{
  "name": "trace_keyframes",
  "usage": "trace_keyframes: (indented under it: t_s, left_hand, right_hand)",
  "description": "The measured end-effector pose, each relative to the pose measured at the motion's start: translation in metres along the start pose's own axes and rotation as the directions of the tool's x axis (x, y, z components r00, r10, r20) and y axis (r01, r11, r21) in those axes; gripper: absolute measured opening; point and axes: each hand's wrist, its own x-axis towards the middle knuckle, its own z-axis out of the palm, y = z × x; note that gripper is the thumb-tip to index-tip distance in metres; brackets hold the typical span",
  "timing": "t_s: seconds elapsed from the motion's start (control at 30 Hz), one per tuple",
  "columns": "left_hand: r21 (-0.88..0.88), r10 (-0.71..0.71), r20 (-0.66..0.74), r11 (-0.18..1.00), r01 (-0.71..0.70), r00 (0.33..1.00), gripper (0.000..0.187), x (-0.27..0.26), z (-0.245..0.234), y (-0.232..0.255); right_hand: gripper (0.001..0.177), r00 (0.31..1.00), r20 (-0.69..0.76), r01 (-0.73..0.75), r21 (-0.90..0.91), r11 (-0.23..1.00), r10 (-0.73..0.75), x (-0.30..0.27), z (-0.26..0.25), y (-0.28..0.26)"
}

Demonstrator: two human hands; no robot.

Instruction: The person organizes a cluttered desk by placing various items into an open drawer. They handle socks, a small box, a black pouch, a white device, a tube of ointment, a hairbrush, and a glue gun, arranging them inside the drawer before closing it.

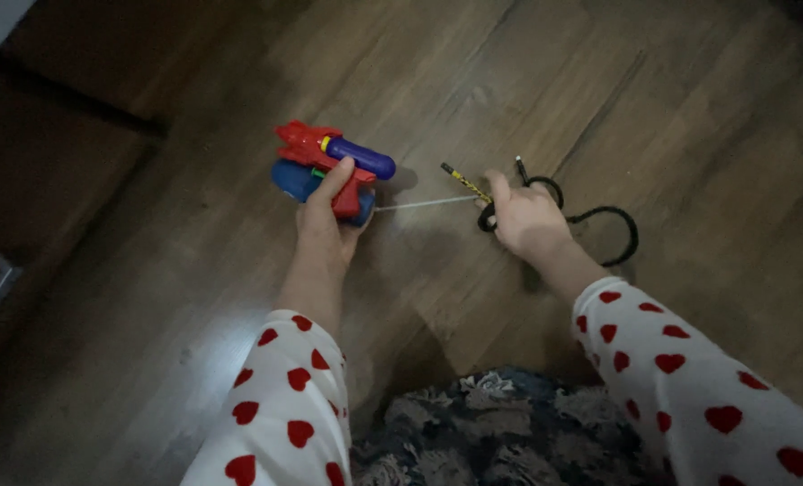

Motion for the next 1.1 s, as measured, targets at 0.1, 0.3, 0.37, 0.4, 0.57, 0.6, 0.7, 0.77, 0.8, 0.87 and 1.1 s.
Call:
trace_keyframes:
  t_s: [0.1,0.3,0.37,0.4,0.57,0.6,0.7,0.77,0.8,0.87,1.1]
  left_hand:
    - [0.004,-0.02,0.006,1.0,0.02,1.0,0.069,0.018,-0.009,-0.012]
    - [0.152,-0.149,0.018,0.978,0.144,0.989,0.076,0.019,-0.026,-0.019]
    - [0.186,-0.176,-0.006,0.967,0.174,0.984,0.078,0.026,-0.043,-0.024]
    - [0.218,-0.2,-0.03,0.955,0.202,0.979,0.079,0.03,-0.052,-0.027]
    - [0.206,-0.215,-0.014,0.955,0.213,0.977,0.08,0.012,-0.03,-0.021]
    - [0.202,-0.208,-0.017,0.957,0.207,0.978,0.081,0.006,-0.028,-0.019]
    - [0.245,-0.114,-0.022,0.963,0.116,0.993,0.086,0.019,-0.03,-0.024]
    - [0.248,-0.126,-0.015,0.96,0.126,0.992,0.085,0.013,-0.027,-0.021]
    - [0.253,-0.137,-0.009,0.958,0.135,0.99,0.084,0.009,-0.026,-0.021]
    - [0.228,-0.131,0.001,0.965,0.127,0.991,0.084,0.012,-0.021,-0.026]
    - [0.22,-0.094,0.0,0.971,0.092,0.996,0.083,-0.001,-0.012,-0.027]
  right_hand:
    - [0.034,0.999,0.039,-0.014,0.105,0.994,0.01,-0.001,0.0,0.008]
    - [0.026,0.968,-0.243,0.098,0.109,0.989,-0.069,0.029,0.073,0.04]
    - [0.025,0.966,-0.248,0.104,0.143,0.984,-0.066,0.034,0.08,0.043]
    - [0.024,0.965,-0.256,0.111,0.175,0.978,-0.063,0.037,0.084,0.045]
    - [0.02,0.941,-0.319,0.157,0.128,0.979,-0.109,0.019,0.049,0.034]
    - [0.019,0.931,-0.338,0.178,0.103,0.979,-0.134,0.017,0.045,0.033]
    - [0.023,0.88,-0.429,0.27,0.098,0.958,-0.204,0.02,0.052,0.039]
    - [0.024,0.876,-0.43,0.284,0.093,0.954,-0.219,0.022,0.055,0.041]
    - [0.024,0.871,-0.432,0.298,0.089,0.95,-0.233,0.022,0.057,0.043]
    - [0.023,0.871,-0.426,0.297,0.059,0.953,-0.245,0.022,0.057,0.044]
    - [0.031,0.914,-0.321,0.269,0.022,0.963,-0.248,0.032,0.064,0.047]
